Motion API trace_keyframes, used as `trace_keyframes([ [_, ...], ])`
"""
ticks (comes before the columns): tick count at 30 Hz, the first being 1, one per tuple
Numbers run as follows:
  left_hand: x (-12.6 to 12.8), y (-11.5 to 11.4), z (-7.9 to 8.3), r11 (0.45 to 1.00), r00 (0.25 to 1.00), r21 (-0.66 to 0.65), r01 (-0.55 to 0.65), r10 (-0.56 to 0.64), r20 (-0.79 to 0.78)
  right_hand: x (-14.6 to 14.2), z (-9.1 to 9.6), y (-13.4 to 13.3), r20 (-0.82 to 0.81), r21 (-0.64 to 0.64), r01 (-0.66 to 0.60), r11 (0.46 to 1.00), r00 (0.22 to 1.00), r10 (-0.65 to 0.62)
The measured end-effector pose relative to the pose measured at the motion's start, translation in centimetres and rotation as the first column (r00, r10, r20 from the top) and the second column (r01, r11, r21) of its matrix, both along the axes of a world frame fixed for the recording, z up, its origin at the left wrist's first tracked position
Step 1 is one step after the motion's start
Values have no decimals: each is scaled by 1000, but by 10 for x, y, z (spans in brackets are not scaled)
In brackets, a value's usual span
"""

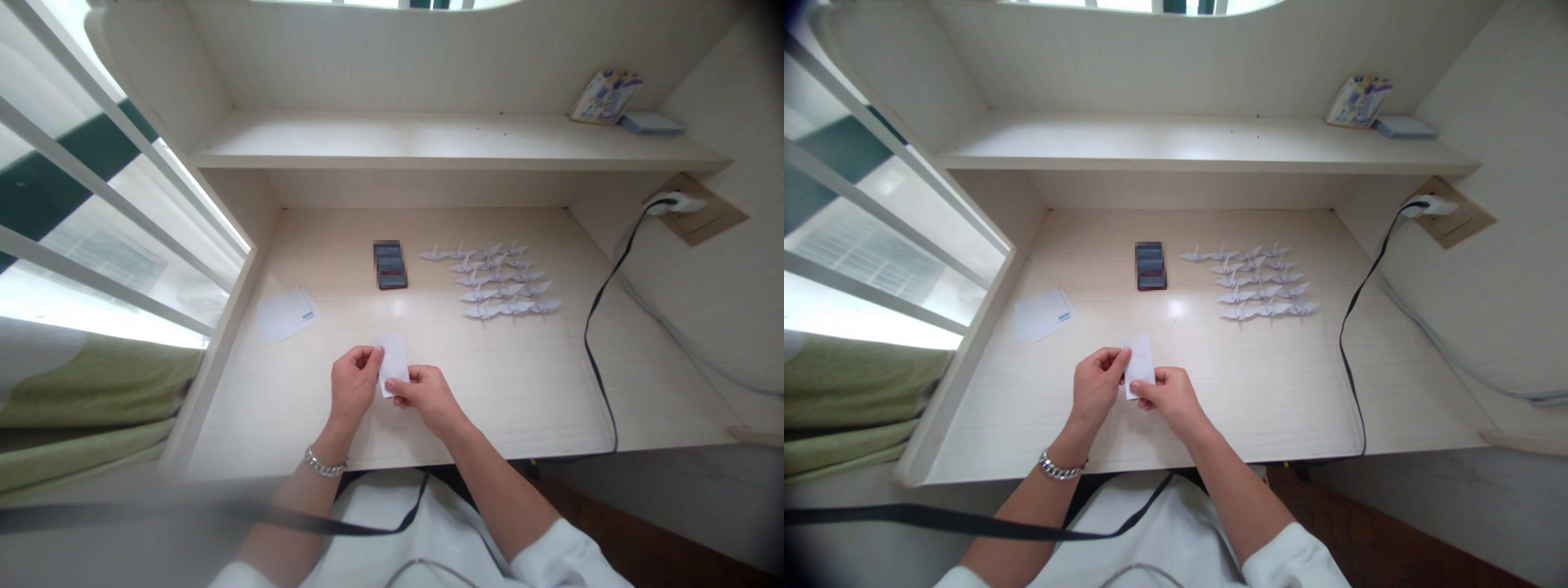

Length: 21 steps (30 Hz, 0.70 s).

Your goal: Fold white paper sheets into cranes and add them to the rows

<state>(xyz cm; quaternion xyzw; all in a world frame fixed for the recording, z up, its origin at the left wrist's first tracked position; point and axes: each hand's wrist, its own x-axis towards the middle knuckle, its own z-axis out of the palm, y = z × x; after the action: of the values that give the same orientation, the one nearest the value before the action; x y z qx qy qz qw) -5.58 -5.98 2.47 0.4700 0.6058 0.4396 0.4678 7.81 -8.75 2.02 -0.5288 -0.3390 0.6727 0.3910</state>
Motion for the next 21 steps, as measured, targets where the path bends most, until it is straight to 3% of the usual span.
trace_keyframes([
  [21, 0, 0, -1, 1000, 1000, 13, -1, 1, -21, -3, -5, -1, -6, 11, 10, 1000, 1000, -10],
])
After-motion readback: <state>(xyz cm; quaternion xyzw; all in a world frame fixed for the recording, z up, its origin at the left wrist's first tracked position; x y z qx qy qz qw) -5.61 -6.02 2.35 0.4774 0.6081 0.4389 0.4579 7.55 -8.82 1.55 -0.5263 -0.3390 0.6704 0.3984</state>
